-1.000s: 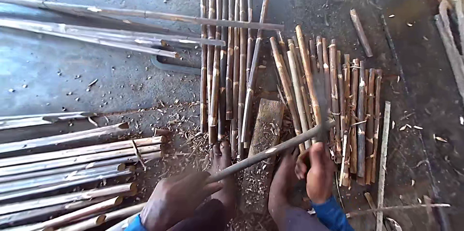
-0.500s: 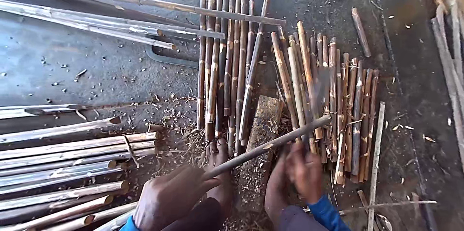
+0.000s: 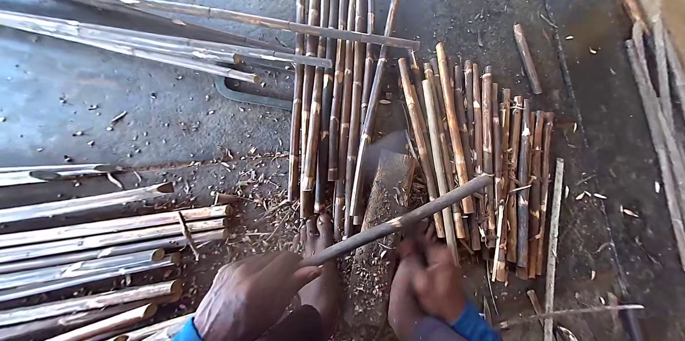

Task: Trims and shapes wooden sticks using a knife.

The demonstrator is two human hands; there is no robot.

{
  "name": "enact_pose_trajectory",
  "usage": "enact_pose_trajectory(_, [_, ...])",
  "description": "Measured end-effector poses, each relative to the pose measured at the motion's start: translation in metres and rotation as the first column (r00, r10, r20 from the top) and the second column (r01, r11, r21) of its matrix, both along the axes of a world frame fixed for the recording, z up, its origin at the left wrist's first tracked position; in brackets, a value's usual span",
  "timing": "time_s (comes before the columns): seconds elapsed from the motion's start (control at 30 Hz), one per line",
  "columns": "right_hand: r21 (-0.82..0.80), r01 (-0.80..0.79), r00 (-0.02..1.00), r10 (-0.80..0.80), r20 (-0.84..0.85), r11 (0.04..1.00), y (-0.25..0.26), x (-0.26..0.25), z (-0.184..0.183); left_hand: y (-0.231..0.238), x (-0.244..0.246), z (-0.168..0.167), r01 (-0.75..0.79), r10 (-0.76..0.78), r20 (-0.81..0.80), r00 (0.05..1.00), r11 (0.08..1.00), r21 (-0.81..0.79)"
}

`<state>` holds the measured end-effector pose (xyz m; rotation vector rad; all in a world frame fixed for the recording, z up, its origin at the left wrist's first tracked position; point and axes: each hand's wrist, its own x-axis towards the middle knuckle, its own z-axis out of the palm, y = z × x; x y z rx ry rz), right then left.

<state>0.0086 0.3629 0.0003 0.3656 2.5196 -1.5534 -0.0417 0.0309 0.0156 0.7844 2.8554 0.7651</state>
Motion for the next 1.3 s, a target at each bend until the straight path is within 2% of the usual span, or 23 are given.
enact_pose_trajectory(0.07, [0.038,-0.051,0.997,0.053,-0.050,0.998,-0.003,0.006,-0.004,-0.001,-0.004,-0.003,0.043,-0.044,0.041,0.998,0.999,0.015])
enact_pose_trajectory(0.13, [-0.098,0.157,0.985,-0.163,-0.060,0.983,0.006,-0.005,0.002,-0.003,-0.005,-0.004,0.064,-0.067,0.059,0.996,0.997,0.049])
enact_pose_trajectory(0.17, [-0.144,0.202,0.976,-0.211,-0.048,0.969,0.005,-0.008,0.006,-0.005,-0.003,-0.001,0.063,-0.067,0.063,0.996,0.996,0.061])
enact_pose_trajectory(0.27, [0.055,-0.061,0.997,0.063,-0.043,0.997,-0.012,0.003,0.003,-0.010,-0.010,0.011,0.097,-0.107,0.158,0.982,0.993,0.070])
enact_pose_trajectory(0.3, [0.075,-0.068,0.996,0.072,-0.058,0.995,-0.011,0.002,0.002,-0.009,-0.014,0.014,0.127,-0.139,0.199,0.970,0.989,0.072])
enact_pose_trajectory(0.4, [-0.213,0.189,0.977,-0.206,-0.063,0.959,-0.004,-0.014,0.008,-0.010,-0.014,0.018,0.155,-0.165,0.228,0.960,0.986,0.065])
enact_pose_trajectory(0.43, [-0.158,0.127,0.989,-0.136,-0.049,0.979,-0.007,-0.011,0.006,-0.010,-0.012,0.018,0.147,-0.157,0.224,0.962,0.987,0.062])
enact_pose_trajectory(0.5, [0.038,-0.119,0.992,0.121,-0.037,0.992,-0.016,0.001,0.000,-0.011,-0.012,0.013,0.140,-0.153,0.225,0.962,0.988,0.073])
enact_pose_trajectory(0.53, [0.077,-0.136,0.989,0.140,-0.049,0.988,-0.015,0.000,-0.001,-0.011,-0.013,0.009,0.137,-0.155,0.226,0.962,0.986,0.092])
enact_pose_trajectory(0.63, [-0.182,0.137,0.988,-0.149,-0.051,0.974,-0.005,-0.013,0.005,-0.013,-0.008,0.001,0.098,-0.124,0.214,0.969,0.987,0.127])
enact_pose_trajectory(0.67, [-0.146,0.098,0.994,-0.103,-0.028,0.984,-0.007,-0.011,0.004,-0.012,-0.006,-0.001,0.085,-0.111,0.209,0.972,0.988,0.126])
enact_pose_trajectory(0.73, [0.042,-0.151,0.989,0.151,0.008,0.988,-0.019,-0.002,-0.001,-0.011,-0.004,-0.004,0.079,-0.100,0.217,0.971,0.992,0.103])
enact_pose_trajectory(0.77, [0.081,-0.183,0.983,0.183,0.009,0.980,-0.019,-0.002,-0.002,-0.010,-0.005,-0.004,0.081,-0.098,0.230,0.968,0.993,0.084])
enact_pose_trajectory(0.87, [-0.171,0.109,0.994,-0.113,-0.014,0.979,-0.008,-0.017,0.004,-0.012,-0.006,-0.005,0.071,-0.090,0.229,0.969,0.994,0.088])
enact_pose_trajectory(0.9, [-0.160,0.087,0.996,-0.087,0.003,0.983,-0.009,-0.016,0.003,-0.012,-0.004,-0.006,0.065,-0.090,0.230,0.969,0.992,0.112])
enact_pose_trajectory(0.97, [0.029,-0.128,0.992,0.128,0.013,0.991,-0.019,-0.004,-0.001,-0.011,-0.004,-0.008,0.064,-0.100,0.243,0.965,0.986,0.151])
enact_pose_trajectory(1.0, [0.073,-0.150,0.989,0.151,0.000,0.986,-0.020,-0.002,-0.002,-0.010,-0.005,-0.008,0.074,-0.115,0.248,0.962,0.983,0.166])
enact_pose_trajectory(1.03, [0.037,-0.086,0.996,0.087,-0.028,0.996,-0.014,-0.006,-0.002,-0.009,-0.009,-0.006,0.085,-0.128,0.241,0.962,0.980,0.181])
enact_pose_trajectory(1.1, [-0.181,0.135,0.990,-0.142,-0.025,0.974,-0.007,-0.017,0.005,-0.009,-0.009,-0.001,0.093,-0.140,0.223,0.965,0.974,0.207])
enact_pose_trajectory(1.13, [-0.202,0.127,0.991,-0.132,-0.009,0.971,-0.009,-0.019,0.006,-0.008,-0.008,0.000,0.091,-0.136,0.212,0.968,0.973,0.210])
enact_pose_trajectory(1.2, [-0.031,-0.109,0.994,0.109,0.004,0.994,-0.022,-0.010,0.001,-0.007,-0.007,-0.001,0.076,-0.114,0.200,0.973,0.980,0.186])
enact_pose_trajectory(1.23, [0.012,-0.162,0.987,0.162,0.013,0.987,-0.026,-0.007,-0.002,-0.006,-0.006,-0.002,0.067,-0.100,0.205,0.974,0.985,0.161])
enact_pose_trajectory(1.3, [-0.123,0.004,1.000,0.000,0.031,0.992,-0.017,-0.015,0.000,-0.005,-0.007,-0.002,0.049,-0.079,0.234,0.969,0.990,0.129])
